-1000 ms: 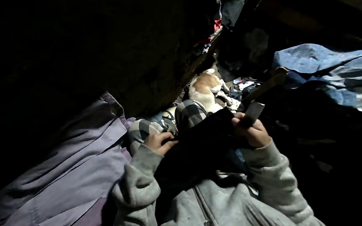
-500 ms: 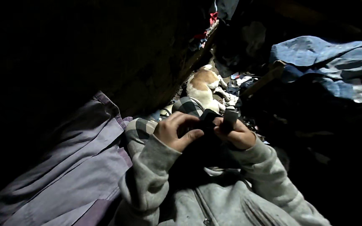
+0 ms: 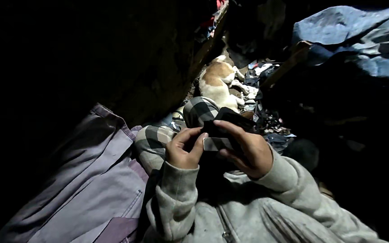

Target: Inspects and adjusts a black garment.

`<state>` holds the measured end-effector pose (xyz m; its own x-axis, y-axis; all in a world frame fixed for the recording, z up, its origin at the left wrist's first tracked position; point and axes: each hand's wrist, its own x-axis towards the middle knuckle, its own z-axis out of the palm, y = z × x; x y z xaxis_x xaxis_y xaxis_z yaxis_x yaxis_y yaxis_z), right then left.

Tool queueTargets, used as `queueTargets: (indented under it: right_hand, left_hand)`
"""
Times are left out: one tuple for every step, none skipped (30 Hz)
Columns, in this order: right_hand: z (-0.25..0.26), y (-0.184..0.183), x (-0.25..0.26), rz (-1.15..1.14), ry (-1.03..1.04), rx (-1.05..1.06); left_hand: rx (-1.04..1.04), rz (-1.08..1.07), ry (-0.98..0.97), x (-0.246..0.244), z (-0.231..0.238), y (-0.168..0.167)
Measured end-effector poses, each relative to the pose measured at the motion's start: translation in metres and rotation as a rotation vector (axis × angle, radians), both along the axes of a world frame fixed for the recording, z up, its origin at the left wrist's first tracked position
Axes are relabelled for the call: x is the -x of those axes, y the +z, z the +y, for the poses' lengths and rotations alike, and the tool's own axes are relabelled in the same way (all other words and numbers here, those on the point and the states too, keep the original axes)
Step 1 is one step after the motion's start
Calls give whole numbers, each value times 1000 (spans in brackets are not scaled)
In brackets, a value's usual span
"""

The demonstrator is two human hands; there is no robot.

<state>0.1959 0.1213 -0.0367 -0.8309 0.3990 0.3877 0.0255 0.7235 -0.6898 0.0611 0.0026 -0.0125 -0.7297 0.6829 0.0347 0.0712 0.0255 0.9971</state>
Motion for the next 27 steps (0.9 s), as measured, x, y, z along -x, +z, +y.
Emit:
queueTargets:
  right_hand:
    - [-2, 0, 0, -1, 3, -27]
    - [-2, -1, 0, 3, 1, -43]
    - [-3, -2, 0, 4, -2, -53]
    - [-3, -3, 0, 5, -8, -56]
    - [-4, -4, 1, 7, -12, -53]
    - [-6, -5, 1, 11, -15, -48]
    - [-7, -5, 1, 15, -16, -41]
    - [-8, -6, 1, 17, -14, -34]
    - [-10, -7, 1, 18, -10, -28]
    - [-10, -7, 1, 16, -6, -25]
    - [-11, -7, 2, 15, -3, -20]
    - [-12, -8, 2, 16, -5, -14]
    - [-14, -10, 2, 22, -10, -2]
    - [-16, -11, 3, 32, -14, 16]
    - [-18, -13, 4, 44, -15, 42]
    - [-20, -14, 4, 55, -15, 74]
    - [-22, -15, 5, 61, -12, 111]
    - [-24, -17, 5, 65, -11, 147]
    - [-25, -18, 6, 68, -10, 182]
    - [-27, -19, 8, 74, -11, 219]
    - [-28, -20, 9, 79, -14, 265]
    - [-28, -20, 10, 80, -13, 323]
    - [-29, -21, 11, 87, -17, 386]
    - [-28, -22, 12, 94, -28, 450]
    - [-27, -22, 12, 107, -31, 522]
    - [-26, -22, 12, 130, -18, 599]
    - [-24, -21, 11, 155, 6, 682]
  left_hand:
    - [-21, 12, -3, -1, -1, -1]
    - [-38, 21, -2, -3, -3, -1]
    - [-51, 27, 4, -4, -4, -2]
    - [-57, 35, 12, -5, -5, -1]
    - [-62, 39, 20, -7, -6, -1]
    - [-71, 47, 29, -8, -7, -1]
    - [-81, 61, 38, -9, -8, -2]
    - [-91, 86, 46, -10, -9, -3]
    - [-100, 118, 51, -10, -10, -5]
    - [-108, 147, 49, -10, -11, -7]
    - [-114, 166, 50, -10, -11, -8]
    - [-117, 169, 57, -11, -12, -10]
    - [-122, 164, 65, -13, -12, -11]
    - [-132, 160, 68, -15, -11, -13]
    - [-146, 162, 66, -16, -11, -15]
    - [-158, 171, 71, -17, -12, -17]
    - [-169, 193, 81, -17, -12, -20]
    - [-176, 233, 90, -17, -12, -23]
    - [-170, 288, 96, -17, -13, -25]
    - [-149, 356, 103, -16, -13, -27]
    - [-119, 432, 115, -17, -12, -28]
    - [-88, 507, 128, -19, -11, -30]
    - [-73, 568, 141, -23, -9, -32]
    - [-78, 596, 153, -28, -6, -34]
    - [-90, 585, 158, -31, -5, -36]
    - [-104, 537, 157, -31, -4, -37]
    - [-120, 467, 146, -29, -5, -37]
